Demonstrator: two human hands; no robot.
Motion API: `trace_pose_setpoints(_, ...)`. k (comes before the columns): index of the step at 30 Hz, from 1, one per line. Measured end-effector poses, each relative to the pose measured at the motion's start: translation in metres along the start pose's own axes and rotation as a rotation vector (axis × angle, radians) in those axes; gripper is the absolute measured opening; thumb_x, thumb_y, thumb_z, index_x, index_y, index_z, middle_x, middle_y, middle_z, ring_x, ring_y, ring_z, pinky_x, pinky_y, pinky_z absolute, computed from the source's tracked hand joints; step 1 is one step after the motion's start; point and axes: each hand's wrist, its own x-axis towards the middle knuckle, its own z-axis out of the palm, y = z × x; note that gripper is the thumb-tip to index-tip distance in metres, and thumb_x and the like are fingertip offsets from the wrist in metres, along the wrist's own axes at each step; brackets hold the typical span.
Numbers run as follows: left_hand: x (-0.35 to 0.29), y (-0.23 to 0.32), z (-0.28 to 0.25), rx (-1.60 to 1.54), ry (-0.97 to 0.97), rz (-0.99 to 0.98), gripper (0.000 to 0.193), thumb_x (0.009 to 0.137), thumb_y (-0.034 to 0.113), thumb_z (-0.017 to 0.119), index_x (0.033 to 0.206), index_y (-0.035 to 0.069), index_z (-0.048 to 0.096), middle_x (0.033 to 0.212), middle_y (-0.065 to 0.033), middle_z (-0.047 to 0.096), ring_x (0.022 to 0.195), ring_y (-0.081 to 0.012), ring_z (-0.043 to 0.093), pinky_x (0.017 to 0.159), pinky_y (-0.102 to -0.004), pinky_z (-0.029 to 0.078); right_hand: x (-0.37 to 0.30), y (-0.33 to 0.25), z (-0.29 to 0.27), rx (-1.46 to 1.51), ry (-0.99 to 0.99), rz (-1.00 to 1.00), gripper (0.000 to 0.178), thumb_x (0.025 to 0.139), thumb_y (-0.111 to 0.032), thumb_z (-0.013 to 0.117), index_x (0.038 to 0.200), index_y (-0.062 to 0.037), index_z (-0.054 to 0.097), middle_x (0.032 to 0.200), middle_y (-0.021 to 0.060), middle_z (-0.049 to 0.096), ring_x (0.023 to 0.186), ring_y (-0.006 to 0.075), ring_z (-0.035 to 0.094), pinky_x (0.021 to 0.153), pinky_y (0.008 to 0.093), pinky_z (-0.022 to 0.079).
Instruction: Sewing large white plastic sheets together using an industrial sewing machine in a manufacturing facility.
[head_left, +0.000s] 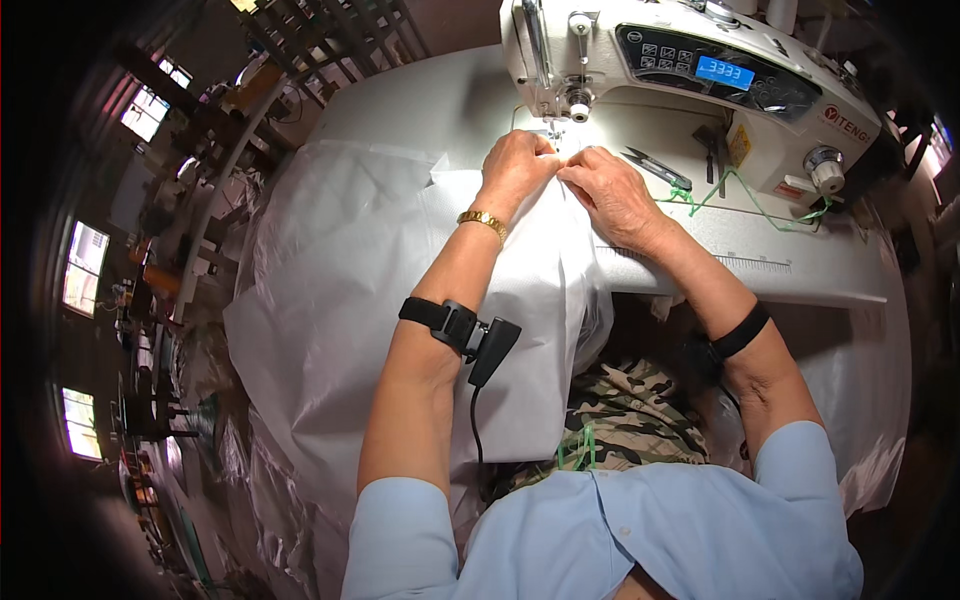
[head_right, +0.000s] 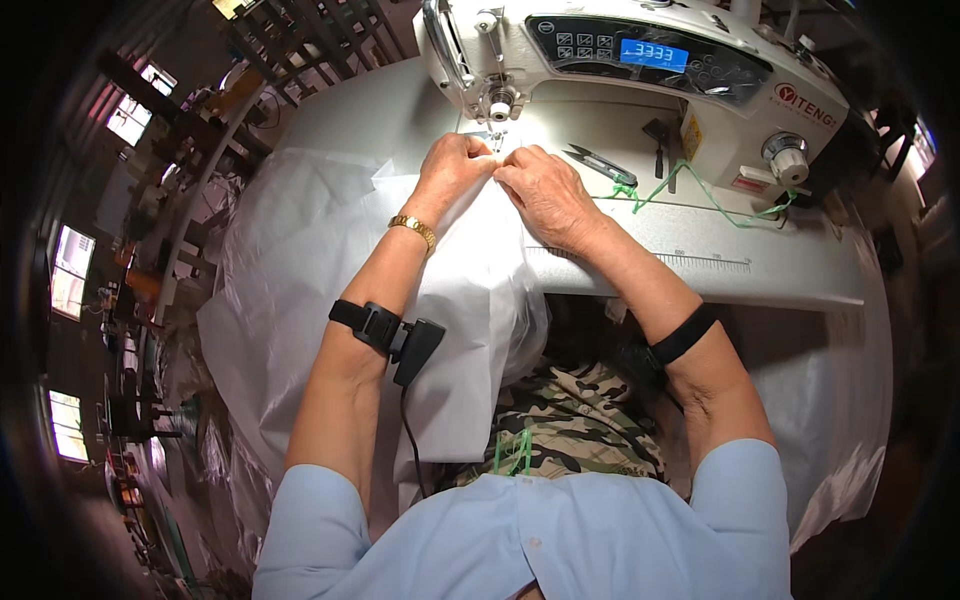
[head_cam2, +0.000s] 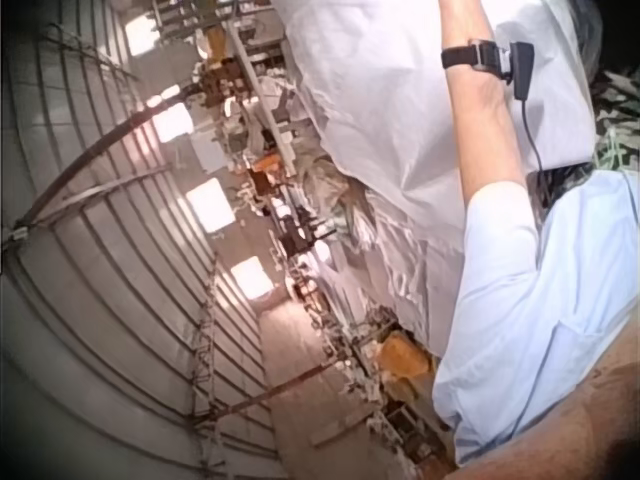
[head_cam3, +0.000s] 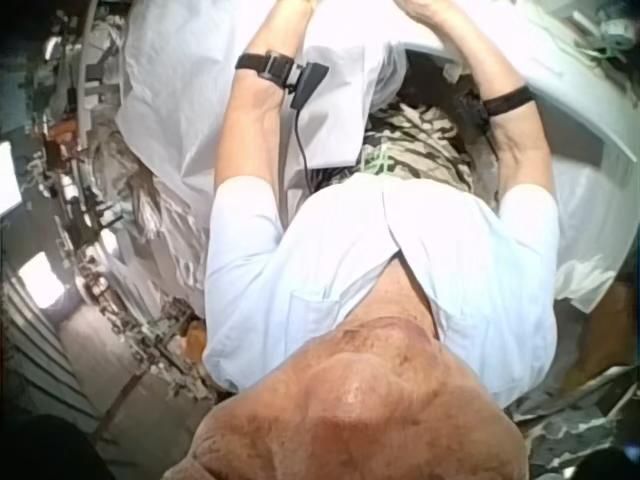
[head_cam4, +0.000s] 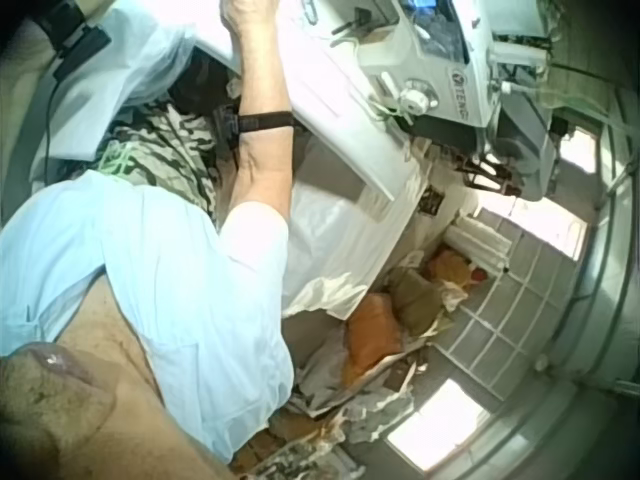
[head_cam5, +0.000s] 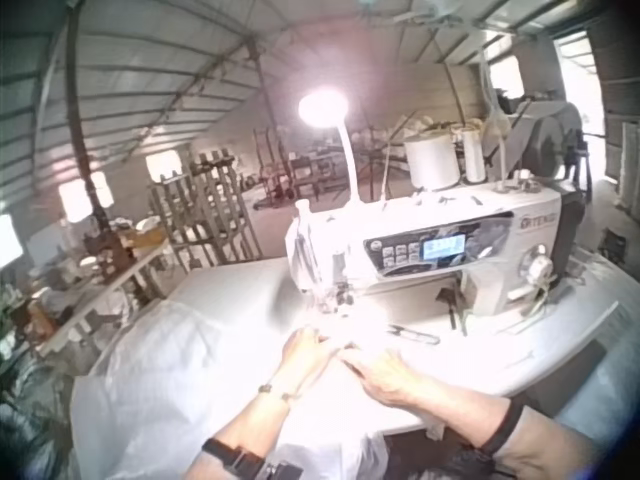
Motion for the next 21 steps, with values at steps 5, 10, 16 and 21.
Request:
trace_pose_setpoints(5, -0.02, 0.0, -0.009, 0.228, 0.145, 0.114, 0.02, 0.077, 0.025, 0.074, 0.083, 0.005, 0.075, 0.083, -0.0088, 0.07, 0.087, -0.0269, 0.065, 0.077, -0.0349, 0.051, 0.003, -0.004, 0.009, -0.066, -0.006, -0.03, 0.015, 0.089, -0.013, 0.06, 0.102, -0.0054, 0.064, 0.1, 0.0079, 0.063, 0.099, 0.026, 0.058, 0.083, 0.0399, 0.044)
trace_pose_setpoints(10, -0.073, 0.037, -0.018, 0.262, 0.102, 0.326, 0.029, 0.08, 0.027, 0.074, 0.098, 0.005, 0.072, 0.105, -0.0075, 0.066, 0.11, -0.0277, 0.058, 0.089, -0.0373, 0.048, -0.003, 0.008, -0.001, -0.12, -0.131, 0.043, 0.017, 0.092, -0.016, 0.058, 0.105, -0.0071, 0.062, 0.108, 0.0084, 0.064, 0.106, 0.026, 0.057, 0.088, 0.0419, 0.041)
trace_pose_setpoints(16, -0.088, 0.011, -0.013, 0.013, 0.008, 0.363, 0.053, 0.08, 0.026, 0.074, 0.124, 0.001, 0.058, 0.126, -0.0158, 0.059, 0.117, -0.0323, 0.057, 0.099, -0.0398, 0.046, 0.002, 0.002, 0.011, -0.051, -0.027, 0.008, 0.019, 0.09, -0.019, 0.06, 0.105, -0.0076, 0.063, 0.104, 0.0089, 0.063, 0.104, 0.027, 0.057, 0.09, 0.0418, 0.041)
trace_pose_setpoints(21, -0.079, 0.016, -0.014, -0.037, -0.052, 0.323, 0.055, 0.081, 0.03, 0.071, 0.125, 0.001, 0.056, 0.123, -0.017, 0.057, 0.113, -0.0345, 0.056, 0.095, -0.0429, 0.047, 0.001, 0.009, 0.011, -0.099, -0.136, 0.089, 0.033, 0.094, -0.021, 0.056, 0.121, -0.0033, 0.063, 0.118, 0.0111, 0.062, 0.116, 0.0258, 0.053, 0.099, 0.0418, 0.038)
